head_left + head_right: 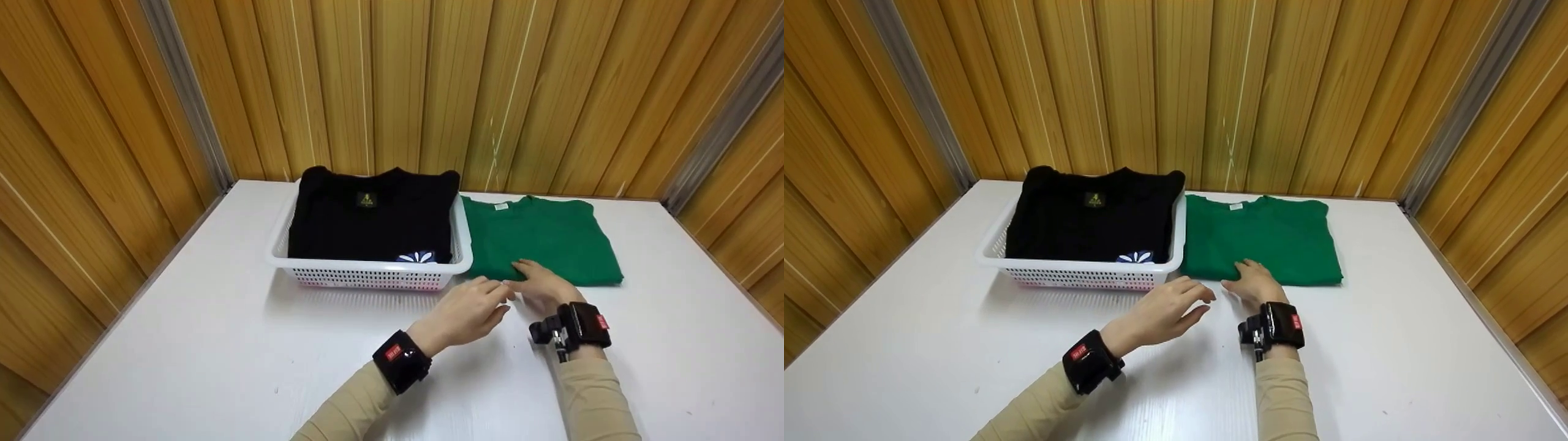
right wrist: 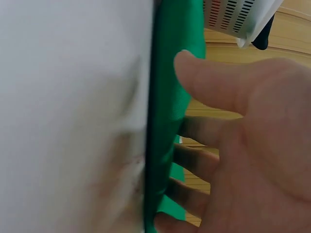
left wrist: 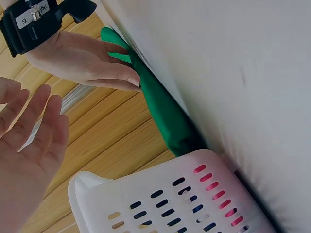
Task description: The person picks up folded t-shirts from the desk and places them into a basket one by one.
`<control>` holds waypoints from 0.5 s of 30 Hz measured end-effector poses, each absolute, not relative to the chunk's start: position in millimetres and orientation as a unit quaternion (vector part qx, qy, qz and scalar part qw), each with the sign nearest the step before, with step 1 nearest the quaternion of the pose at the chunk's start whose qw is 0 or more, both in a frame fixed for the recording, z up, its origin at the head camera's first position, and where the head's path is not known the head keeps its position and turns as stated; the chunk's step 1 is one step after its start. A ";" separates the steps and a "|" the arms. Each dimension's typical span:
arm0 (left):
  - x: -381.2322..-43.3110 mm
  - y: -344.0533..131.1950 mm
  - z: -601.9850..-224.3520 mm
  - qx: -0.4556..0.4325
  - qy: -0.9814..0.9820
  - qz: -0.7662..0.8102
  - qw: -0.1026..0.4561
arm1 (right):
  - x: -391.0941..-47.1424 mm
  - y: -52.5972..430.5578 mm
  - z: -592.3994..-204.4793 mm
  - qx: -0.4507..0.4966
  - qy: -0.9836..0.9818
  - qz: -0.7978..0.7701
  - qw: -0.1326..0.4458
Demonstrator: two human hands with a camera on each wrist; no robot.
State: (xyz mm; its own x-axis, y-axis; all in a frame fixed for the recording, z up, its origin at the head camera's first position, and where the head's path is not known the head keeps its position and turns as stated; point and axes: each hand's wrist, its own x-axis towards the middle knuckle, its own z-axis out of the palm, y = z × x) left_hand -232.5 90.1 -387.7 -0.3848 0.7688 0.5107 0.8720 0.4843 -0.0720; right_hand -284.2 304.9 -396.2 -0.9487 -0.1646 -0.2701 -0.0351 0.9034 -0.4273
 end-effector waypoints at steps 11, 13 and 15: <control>-233.2 88.4 -388.5 -0.492 -0.835 -0.121 0.216 | -268.6 299.3 -372.9 -0.022 0.965 -0.170 0.197; -234.8 88.4 -389.9 -0.491 -0.835 -0.125 0.214 | -267.9 298.8 -370.9 -0.015 0.964 -0.175 0.198; -237.2 89.3 -391.5 -0.486 -0.838 -0.124 0.215 | -269.1 299.3 -370.0 -0.009 0.966 -0.187 0.181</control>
